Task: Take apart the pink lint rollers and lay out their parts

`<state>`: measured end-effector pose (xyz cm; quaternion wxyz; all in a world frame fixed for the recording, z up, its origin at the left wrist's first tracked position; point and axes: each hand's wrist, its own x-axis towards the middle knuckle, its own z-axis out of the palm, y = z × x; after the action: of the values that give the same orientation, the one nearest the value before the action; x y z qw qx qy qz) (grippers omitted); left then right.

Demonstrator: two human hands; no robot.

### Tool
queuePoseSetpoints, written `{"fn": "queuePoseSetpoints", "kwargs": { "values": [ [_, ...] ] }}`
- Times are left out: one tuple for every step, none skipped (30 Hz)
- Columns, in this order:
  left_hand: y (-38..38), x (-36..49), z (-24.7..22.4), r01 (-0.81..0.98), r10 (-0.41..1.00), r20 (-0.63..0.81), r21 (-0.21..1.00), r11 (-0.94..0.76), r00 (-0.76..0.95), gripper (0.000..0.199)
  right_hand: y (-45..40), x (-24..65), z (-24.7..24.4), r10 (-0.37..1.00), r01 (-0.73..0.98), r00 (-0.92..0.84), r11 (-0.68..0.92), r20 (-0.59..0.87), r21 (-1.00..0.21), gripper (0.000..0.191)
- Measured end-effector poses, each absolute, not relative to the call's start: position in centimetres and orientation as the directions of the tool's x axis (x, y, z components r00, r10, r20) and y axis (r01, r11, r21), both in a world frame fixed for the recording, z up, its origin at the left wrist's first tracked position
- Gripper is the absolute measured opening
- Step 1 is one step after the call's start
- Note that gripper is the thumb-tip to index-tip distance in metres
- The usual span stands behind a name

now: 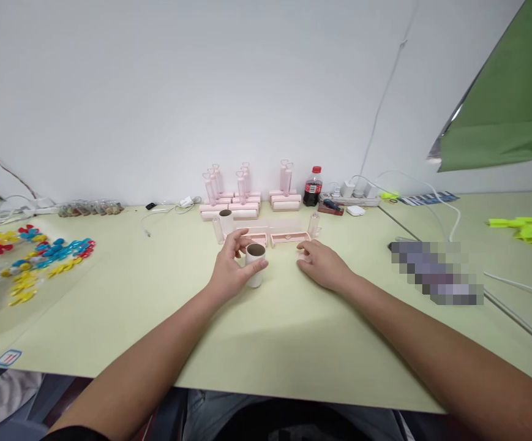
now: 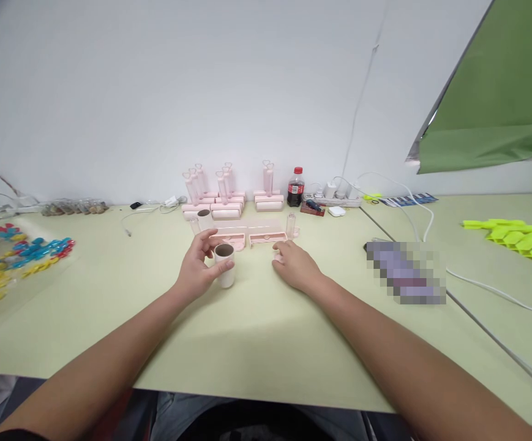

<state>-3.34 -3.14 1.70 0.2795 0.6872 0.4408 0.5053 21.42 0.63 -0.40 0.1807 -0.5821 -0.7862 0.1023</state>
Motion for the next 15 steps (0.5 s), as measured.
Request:
{"fn": "queuePoseSetpoints", "kwargs": {
  "values": [
    [-3.3, -3.4, 1.7, 0.358, 0.878, 0.459, 0.804, -0.475, 0.135, 0.069, 0.5, 21.3, -0.4, 0.956, 0.891, -0.244, 0.287, 0.164, -0.353, 0.037],
    [-3.4, -3.3, 1.7, 0.380, 0.870, 0.460, 0.783, -0.492, 0.177, 0.069, 0.3, 21.2, -0.3, 0.958, 0.902, -0.237, 0.278, 0.158, -0.330, 0.038],
    [-3.5, -3.3, 1.7, 0.393, 0.865, 0.450, 0.771, -0.501, 0.221, 0.069, 0.3, 21.1, -0.3, 0.959, 0.910, -0.241, 0.276, 0.147, -0.309, 0.038],
    [-3.5, -3.2, 1.6, 0.405, 0.866, 0.428, 0.766, -0.500, 0.261, 0.070, 0.2, 21.1, -0.2, 0.959, 0.915, -0.252, 0.279, 0.128, -0.292, 0.036],
    [-3.5, -3.2, 1.5, 0.421, 0.871, 0.395, 0.765, -0.487, 0.291, 0.071, 0.2, 21.1, -0.1, 0.958, 0.916, -0.269, 0.288, 0.104, -0.279, 0.033],
    [-3.6, -3.1, 1.4, 0.443, 0.880, 0.354, 0.765, -0.467, 0.316, 0.070, 0.1, 21.1, 0.0, 0.955, 0.915, -0.286, 0.297, 0.081, -0.273, 0.029],
    [-3.5, -3.0, 1.3, 0.469, 0.891, 0.308, 0.766, -0.440, 0.334, 0.067, 0.1, 21.1, 0.1, 0.952, 0.911, -0.299, 0.305, 0.065, -0.275, 0.027],
    [-3.5, -2.9, 1.2, 0.496, 0.902, 0.257, 0.766, -0.409, 0.346, 0.062, 0.1, 21.1, 0.1, 0.950, 0.905, -0.307, 0.312, 0.064, -0.288, 0.024],
    [-3.5, -2.9, 1.2, 0.522, 0.911, 0.209, 0.764, -0.379, 0.356, 0.057, 0.1, 21.2, 0.2, 0.948, 0.896, -0.308, 0.317, 0.078, -0.312, 0.021],
    [-3.4, -2.9, 1.1, 0.542, 0.914, 0.167, 0.761, -0.358, 0.369, 0.053, 0.0, 21.2, 0.2, 0.945, 0.881, -0.309, 0.326, 0.105, -0.343, 0.017],
    [-3.4, -2.9, 1.1, 0.555, 0.914, 0.139, 0.756, -0.346, 0.381, 0.049, 0.0, 21.2, 0.3, 0.940, 0.861, -0.313, 0.341, 0.135, -0.377, 0.012],
    [-3.4, -2.9, 1.1, 0.562, 0.912, 0.126, 0.751, -0.345, 0.391, 0.048, -0.2, 21.2, 0.3, 0.933, 0.838, -0.319, 0.359, 0.166, -0.411, 0.007],
    [-3.4, -2.9, 1.1, 0.565, 0.907, 0.127, 0.744, -0.355, 0.402, 0.048, -0.3, 21.1, 0.4, 0.925, 0.813, -0.324, 0.379, 0.196, -0.443, 0.006],
    [-3.5, -2.8, 1.2, 0.565, 0.900, 0.139, 0.735, -0.373, 0.413, 0.047, -0.4, 21.1, 0.4, 0.916, 0.787, -0.332, 0.401, 0.227, -0.469, 0.009],
    [-3.5, -2.8, 1.3, 0.564, 0.892, 0.154, 0.726, -0.394, 0.425, 0.046, -0.6, 20.9, 0.4, 0.904, 0.762, -0.342, 0.427, 0.257, -0.487, 0.013]
  ]
}}
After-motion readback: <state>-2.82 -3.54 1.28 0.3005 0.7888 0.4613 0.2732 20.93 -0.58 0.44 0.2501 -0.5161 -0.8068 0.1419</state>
